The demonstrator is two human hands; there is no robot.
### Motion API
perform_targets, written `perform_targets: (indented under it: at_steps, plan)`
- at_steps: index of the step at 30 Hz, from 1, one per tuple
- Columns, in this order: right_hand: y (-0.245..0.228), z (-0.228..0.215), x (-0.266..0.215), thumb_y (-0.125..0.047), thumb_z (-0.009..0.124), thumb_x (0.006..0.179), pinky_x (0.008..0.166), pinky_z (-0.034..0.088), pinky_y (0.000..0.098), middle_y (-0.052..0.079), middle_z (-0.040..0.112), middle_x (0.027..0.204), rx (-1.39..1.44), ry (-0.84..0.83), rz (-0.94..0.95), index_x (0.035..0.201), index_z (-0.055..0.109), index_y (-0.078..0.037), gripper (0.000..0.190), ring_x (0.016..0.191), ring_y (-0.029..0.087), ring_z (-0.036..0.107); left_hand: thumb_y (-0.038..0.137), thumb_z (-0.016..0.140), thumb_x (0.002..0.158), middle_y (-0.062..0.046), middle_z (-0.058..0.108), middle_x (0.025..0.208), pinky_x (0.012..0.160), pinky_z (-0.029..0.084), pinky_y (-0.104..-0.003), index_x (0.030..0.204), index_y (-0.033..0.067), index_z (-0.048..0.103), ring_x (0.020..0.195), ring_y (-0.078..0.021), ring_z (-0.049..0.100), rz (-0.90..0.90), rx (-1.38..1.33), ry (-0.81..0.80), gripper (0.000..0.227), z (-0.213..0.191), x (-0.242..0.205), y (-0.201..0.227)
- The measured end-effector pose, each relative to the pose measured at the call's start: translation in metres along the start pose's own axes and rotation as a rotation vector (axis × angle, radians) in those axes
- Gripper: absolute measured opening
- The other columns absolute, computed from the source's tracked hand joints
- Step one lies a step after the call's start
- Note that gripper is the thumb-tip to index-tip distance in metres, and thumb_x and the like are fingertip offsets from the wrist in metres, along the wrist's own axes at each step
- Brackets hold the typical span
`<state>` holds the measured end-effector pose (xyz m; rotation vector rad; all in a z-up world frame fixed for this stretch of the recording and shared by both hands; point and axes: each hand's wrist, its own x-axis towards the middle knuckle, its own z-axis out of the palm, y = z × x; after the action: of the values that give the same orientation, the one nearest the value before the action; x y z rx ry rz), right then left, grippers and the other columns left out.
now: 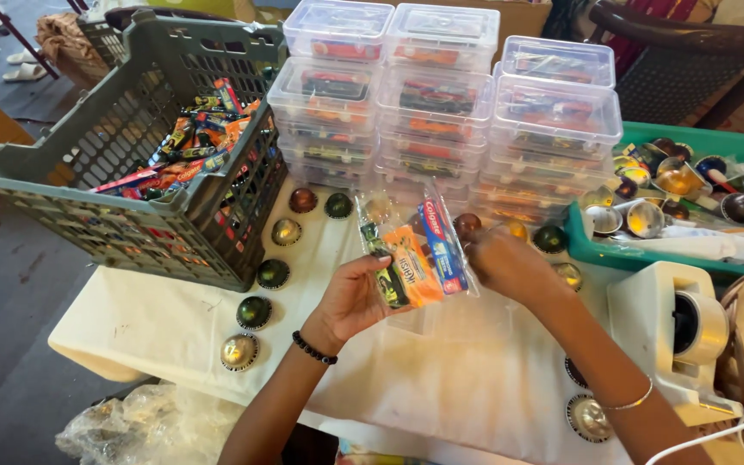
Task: The person packs small candy bars into clear plastic containers. They pick up candies from a green crate, place them into the containers, and then close the lids. The person also handles small metallic domes on the table.
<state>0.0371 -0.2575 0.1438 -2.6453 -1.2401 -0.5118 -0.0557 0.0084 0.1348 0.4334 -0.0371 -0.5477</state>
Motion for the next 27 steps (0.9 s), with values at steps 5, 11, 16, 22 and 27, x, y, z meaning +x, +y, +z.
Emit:
perform_targets:
  at_steps: [5,11,16,22,27]
  plan:
    - [0.017,0.041,-0.010,-0.005,0.067,0.076,0.075,0.055,0.0475,0.018,0.069,0.100,0.128,-0.356,-0.059,0.094,0.072,-0.002,0.019,0.088,0.038,0.068,0.018,0.061,0.096,-0.013,0.066,0.136,0.107,0.051,-0.052,0.142,0.0052,0.054,0.124,-0.0301,0.065,-0.077,0.089,0.060,0.048,-0.010,0.007,0.001]
    - [0.028,0.069,-0.018,-0.001,0.060,0.077,0.084,0.057,0.0369,0.015,0.074,0.099,0.855,-0.383,0.161,0.106,0.072,-0.002,0.031,0.092,0.029,0.071,0.019,0.064,0.095,-0.012,0.072,0.125,0.102,0.054,-0.049,0.136,0.0044,0.058,0.112,-0.0266,0.070,-0.123,0.227,0.217,0.044,-0.045,0.013,-0.007]
    - [-0.017,0.018,-0.005,-0.012,0.061,0.076,0.091,0.060,0.0353,0.007,0.077,0.103,1.730,-0.487,0.878,0.121,0.068,-0.004,0.046,0.094,0.019,0.075,0.018,0.065,0.092,-0.006,0.072,0.120,0.098,0.057,-0.046,0.132,0.0101,0.060,0.106,-0.0208,0.072,-0.124,0.310,0.304,0.041,-0.038,0.001,-0.007]
    - [-0.030,0.054,-0.015,-0.025,0.074,0.088,0.086,0.058,0.0359,0.004,0.074,0.100,1.632,-0.428,1.091,0.111,0.068,-0.009,0.029,0.088,0.016,0.070,0.014,0.066,0.095,-0.006,0.072,0.119,0.094,0.060,-0.043,0.129,0.0067,0.060,0.106,-0.0206,0.072,-0.105,0.521,0.257,0.035,-0.063,0.004,0.000]
    - [-0.041,0.060,-0.018,-0.023,0.074,0.087,0.085,0.059,0.0348,0.005,0.075,0.099,1.628,-0.340,1.070,0.109,0.069,-0.008,0.027,0.087,0.016,0.072,0.016,0.066,0.096,-0.003,0.069,0.120,0.087,0.059,-0.040,0.135,0.0102,0.056,0.105,-0.0167,0.069,-0.108,0.713,0.249,0.041,-0.054,0.004,0.009]
